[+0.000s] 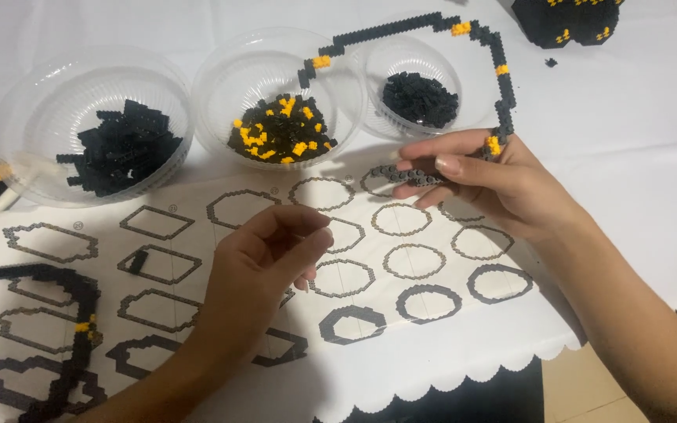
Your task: Assembling a toy structure by snapping together small interlocking plastic blocks from sorted bowls.
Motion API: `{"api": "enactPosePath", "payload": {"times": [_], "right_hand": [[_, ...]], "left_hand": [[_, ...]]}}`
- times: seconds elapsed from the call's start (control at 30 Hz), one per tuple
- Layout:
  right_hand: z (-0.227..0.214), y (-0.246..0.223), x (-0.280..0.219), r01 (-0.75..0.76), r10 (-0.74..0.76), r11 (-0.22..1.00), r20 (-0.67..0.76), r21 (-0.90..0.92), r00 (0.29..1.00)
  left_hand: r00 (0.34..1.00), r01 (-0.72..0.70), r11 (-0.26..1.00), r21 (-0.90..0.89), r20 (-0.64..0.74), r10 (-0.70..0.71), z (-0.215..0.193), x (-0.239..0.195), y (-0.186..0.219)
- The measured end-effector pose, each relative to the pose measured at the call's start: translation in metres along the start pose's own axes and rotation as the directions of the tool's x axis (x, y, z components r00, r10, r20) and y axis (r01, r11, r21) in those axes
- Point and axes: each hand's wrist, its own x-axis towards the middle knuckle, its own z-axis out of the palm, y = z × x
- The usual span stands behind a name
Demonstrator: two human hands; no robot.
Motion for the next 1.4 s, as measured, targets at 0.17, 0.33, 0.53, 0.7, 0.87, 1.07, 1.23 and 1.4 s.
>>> {"api": "enactPosePath", "payload": {"times": [0.17,0.33,0.53,0.7,0.87,1.07,1.23,1.4], "right_hand": [[0.001,0.001,0.000,0.003,-0.003,1.000,0.005,-0.004,1.000],[0.002,-0.003,0.001,0.021,-0.021,0.999,0.005,-0.032,1.000],[0.003,-0.011,0.005,0.123,-0.109,0.974,0.081,-0.191,0.991],[-0.003,-0.012,0.005,0.221,-0.171,0.934,0.191,-0.280,0.967],[-0.012,-0.011,0.001,0.125,-0.123,0.990,0.034,-0.068,0.992],[-0.024,-0.014,-0.001,0.176,-0.175,0.984,-0.066,0.009,0.982],[-0.026,-0.019,-0.001,0.135,-0.129,0.991,-0.251,0.007,0.959],[-0.028,-0.020,0.001,0.089,-0.097,0.995,-0.376,-0.039,0.922]], "left_hand": [[1.000,0.006,1.000,0.030,0.009,-0.006,-0.001,-0.003,0.003],[0.993,-0.110,0.934,0.340,0.083,0.086,-0.003,-0.007,-0.012],[0.745,-0.660,0.623,0.421,0.471,0.471,0.004,-0.016,-0.017],[0.598,-0.784,0.504,0.362,0.655,0.461,0.010,-0.019,-0.016],[0.744,-0.668,0.466,0.580,0.540,0.394,0.010,-0.034,-0.025],[0.734,-0.657,0.355,0.666,0.672,0.096,-0.016,-0.033,-0.071],[0.769,-0.633,0.283,0.721,0.629,0.115,-0.001,-0.034,-0.067],[0.800,-0.600,0.198,0.775,0.581,0.148,0.013,-0.037,-0.061]]}}
